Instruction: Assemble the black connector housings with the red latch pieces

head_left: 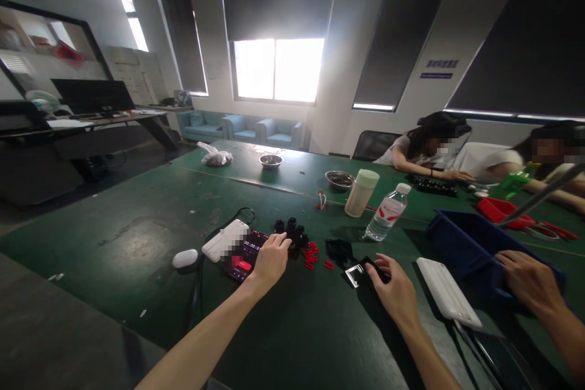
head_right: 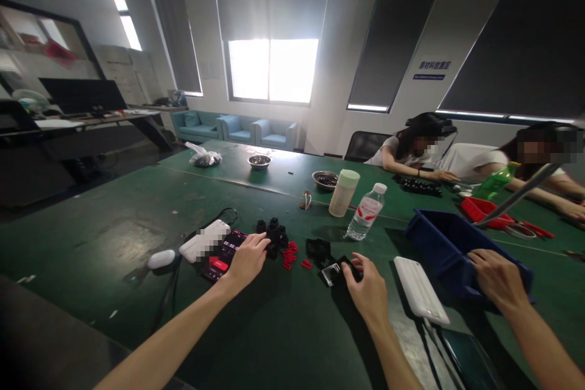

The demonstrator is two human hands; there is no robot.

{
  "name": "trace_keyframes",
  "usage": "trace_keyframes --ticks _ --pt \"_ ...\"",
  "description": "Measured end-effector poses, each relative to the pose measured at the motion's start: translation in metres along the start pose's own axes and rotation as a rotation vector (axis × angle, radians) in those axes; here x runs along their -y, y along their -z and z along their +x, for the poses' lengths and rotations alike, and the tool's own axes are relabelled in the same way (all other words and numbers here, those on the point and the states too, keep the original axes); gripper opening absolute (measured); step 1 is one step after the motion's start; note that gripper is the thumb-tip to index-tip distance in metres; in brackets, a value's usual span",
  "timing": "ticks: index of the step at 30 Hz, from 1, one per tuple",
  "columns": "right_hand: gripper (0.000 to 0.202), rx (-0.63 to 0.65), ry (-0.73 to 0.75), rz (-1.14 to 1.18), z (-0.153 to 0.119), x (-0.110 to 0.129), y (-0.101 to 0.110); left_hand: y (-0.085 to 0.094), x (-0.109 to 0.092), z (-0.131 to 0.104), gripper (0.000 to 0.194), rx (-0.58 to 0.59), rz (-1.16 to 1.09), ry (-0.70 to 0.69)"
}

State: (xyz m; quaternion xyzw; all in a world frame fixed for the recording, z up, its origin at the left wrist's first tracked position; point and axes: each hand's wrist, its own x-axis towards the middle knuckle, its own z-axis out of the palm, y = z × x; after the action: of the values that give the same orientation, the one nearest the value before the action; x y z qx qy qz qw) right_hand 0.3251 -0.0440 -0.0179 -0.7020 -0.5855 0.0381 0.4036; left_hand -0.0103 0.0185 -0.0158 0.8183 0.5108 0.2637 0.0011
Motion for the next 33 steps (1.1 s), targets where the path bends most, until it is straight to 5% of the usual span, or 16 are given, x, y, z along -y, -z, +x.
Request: trace_keyframes --ticks 4,9,17,24,33 --pt "0.047 0.006 -0.026 0.041 0.001 0.000 0.002 0.006 -0.001 -0.001 0.034 0.011 0.014 -0.012" --pt "0.041 -0.011 0.156 -0.097 -0.002 0.004 0.006 0.011 -0.003 -0.002 0.043 0.023 0.009 0.005" --pt "0.046 0.302 0.452 -0.210 -0.013 0.021 0.013 0.009 -0.004 -0.002 0.048 0.024 -0.024 0.027" --pt "0.058 0.427 0.466 -0.255 -0.013 0.017 0.015 0.008 -0.007 -0.001 0.040 0.010 -0.007 0.036" --pt "0.040 0.351 0.470 -0.250 -0.010 0.011 0.005 0.027 -0.028 -0.016 0.054 0.088 -0.492 -0.106"
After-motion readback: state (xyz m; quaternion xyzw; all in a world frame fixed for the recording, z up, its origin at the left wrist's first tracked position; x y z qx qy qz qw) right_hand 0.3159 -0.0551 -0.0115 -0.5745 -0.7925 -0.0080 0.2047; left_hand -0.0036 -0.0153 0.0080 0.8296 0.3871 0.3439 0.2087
